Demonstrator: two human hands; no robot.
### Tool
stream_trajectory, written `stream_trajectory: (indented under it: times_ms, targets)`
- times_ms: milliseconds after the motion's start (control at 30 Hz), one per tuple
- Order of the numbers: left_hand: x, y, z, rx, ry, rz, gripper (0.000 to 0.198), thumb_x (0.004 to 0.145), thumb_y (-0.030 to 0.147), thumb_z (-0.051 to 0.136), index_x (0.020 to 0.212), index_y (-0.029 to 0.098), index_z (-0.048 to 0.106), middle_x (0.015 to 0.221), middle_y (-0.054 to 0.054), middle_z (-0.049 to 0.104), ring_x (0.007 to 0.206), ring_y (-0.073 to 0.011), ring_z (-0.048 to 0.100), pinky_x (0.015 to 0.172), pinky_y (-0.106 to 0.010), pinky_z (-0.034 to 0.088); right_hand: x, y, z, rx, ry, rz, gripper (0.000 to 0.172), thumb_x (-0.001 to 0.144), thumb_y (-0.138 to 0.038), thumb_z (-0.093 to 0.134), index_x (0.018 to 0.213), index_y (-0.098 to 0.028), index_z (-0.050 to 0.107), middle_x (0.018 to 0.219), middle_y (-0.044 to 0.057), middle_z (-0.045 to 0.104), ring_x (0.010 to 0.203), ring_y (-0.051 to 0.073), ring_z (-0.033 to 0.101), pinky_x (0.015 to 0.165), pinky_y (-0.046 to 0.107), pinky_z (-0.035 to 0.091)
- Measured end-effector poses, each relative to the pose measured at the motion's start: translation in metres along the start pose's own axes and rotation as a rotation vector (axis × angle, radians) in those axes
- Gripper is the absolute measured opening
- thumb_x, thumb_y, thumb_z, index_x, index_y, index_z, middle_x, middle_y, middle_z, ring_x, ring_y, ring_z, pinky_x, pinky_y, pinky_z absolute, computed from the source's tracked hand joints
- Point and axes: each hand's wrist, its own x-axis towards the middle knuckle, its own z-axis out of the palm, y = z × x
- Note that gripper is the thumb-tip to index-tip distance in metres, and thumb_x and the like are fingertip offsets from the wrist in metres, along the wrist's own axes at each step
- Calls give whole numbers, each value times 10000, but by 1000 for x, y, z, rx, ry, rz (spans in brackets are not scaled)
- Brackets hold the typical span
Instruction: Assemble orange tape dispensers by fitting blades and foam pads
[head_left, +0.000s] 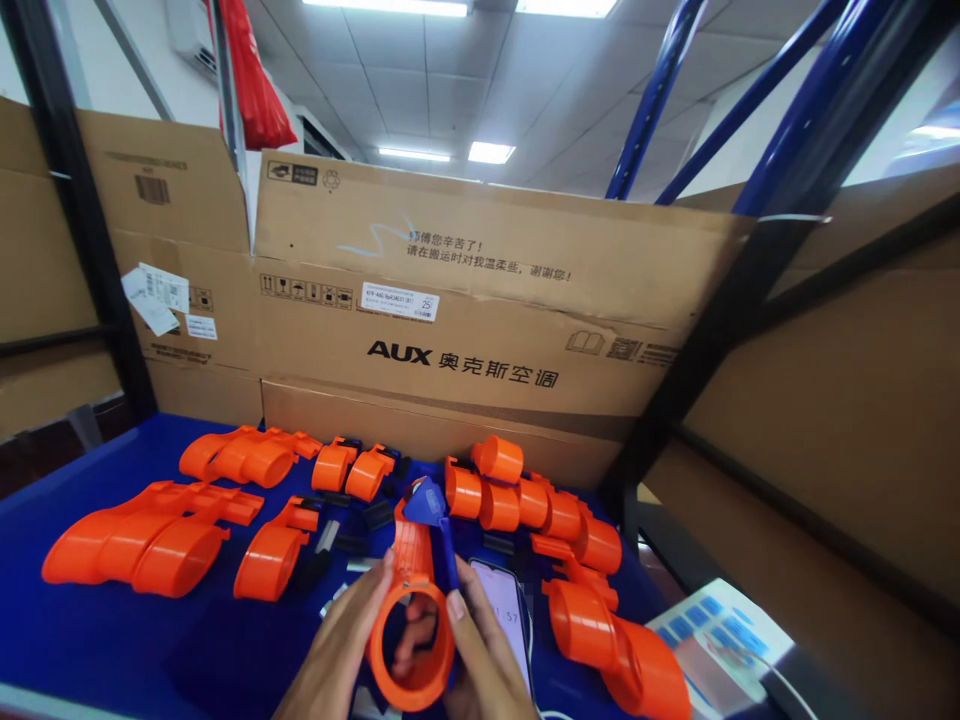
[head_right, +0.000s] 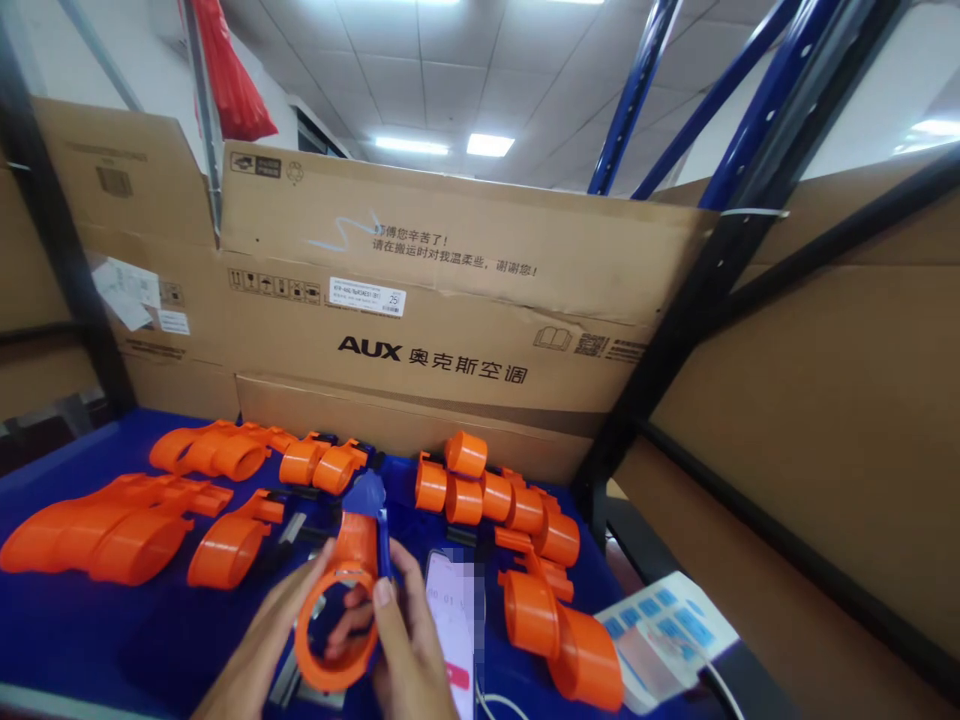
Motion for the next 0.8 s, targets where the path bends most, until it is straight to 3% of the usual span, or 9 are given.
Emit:
stream_trajectory:
  times_ms: [100, 167, 233, 267, 333, 433, 533, 633, 800]
  targets:
    - [-3, -5, -4, 240, 69, 161, 532, 615, 221, 887, 1116, 349, 761, 1290, -98, 704, 1396, -469, 439, 1180, -591, 328, 8, 5, 13, 38, -111, 133, 644, 1029, -633, 278, 1522, -225, 348, 946, 90, 755, 922, 262, 753, 758, 425, 608]
    - [6, 3, -11, 566, 55, 347, 649, 620, 110, 834, 1216, 337, 714, 1362, -93, 658, 1379, -449, 459, 1217, -569, 244, 25, -4, 9, -247, -181, 89, 599, 1065, -571, 191, 1429, -204, 493, 897, 73, 760, 894, 239, 752, 757, 387, 601]
    - [29, 19, -18, 990, -76, 528, 763, 666, 86, 755, 1379, 299, 584, 1374, -114, 645, 1324, -423, 523, 1175, -564, 311, 51, -17, -2, -681, -181, -79, 623, 1092, -464, 111, 1251, -197, 651, 947, 73, 763, 940, 226, 732, 812, 363, 588]
    - [46, 29, -20, 1156, -191, 579, 821, 699, 112, 738, 1462, 274, 483, 1420, -130, 608, 1335, -406, 517, 1160, -545, 343, 67, -22, -8, -759, -139, -115, 618, 1093, -440, 132, 1183, -179, 685, 999, 95, 757, 998, 248, 711, 872, 387, 568]
    - [85, 47, -21, 1398, -336, 690, 915, 754, 175, 695, 1566, 182, 273, 1506, -205, 510, 1373, -416, 471, 1136, -568, 369, 99, -27, -15, -860, -93, -166, 428, 1073, -382, 329, 1292, -162, 624, 1271, 146, 670, 1238, 287, 586, 1081, 441, 435]
    - [141, 60, -11, 1449, -447, 720, 909, 749, 171, 682, 1560, 217, 274, 1509, -175, 518, 1363, -404, 479, 1119, -575, 392, 137, -14, -9, -1010, -112, -184, 396, 981, -287, 582, 1342, -124, 580, 1395, 186, 571, 1378, 330, 446, 1155, 498, 340]
    - [177, 55, 5, 1476, -569, 728, 885, 722, 137, 706, 1527, 206, 344, 1471, -165, 555, 1342, -392, 493, 1094, -555, 430, 152, 12, 5, -1122, -144, -148, 379, 969, -328, 645, 1309, -173, 586, 1367, 115, 585, 1225, 296, 582, 1020, 531, 481]
    - [192, 44, 16, 1475, -661, 738, 724, 816, 221, 721, 1473, 214, 418, 1470, -145, 544, 1316, -367, 516, 1062, -573, 452, 150, 32, 11, -1186, -156, -116, 343, 979, -340, 637, 1279, -179, 598, 1306, 94, 616, 1103, 256, 645, 926, 481, 549]
    - [209, 27, 24, 1458, -705, 748, 459, 933, 353, 649, 1359, 220, 543, 1431, -118, 562, 1220, -324, 594, 983, -566, 517, 130, 40, 7, -1192, -229, -160, 371, 977, -322, 631, 1316, -181, 576, 1318, 105, 613, 1141, 267, 630, 967, 488, 523]
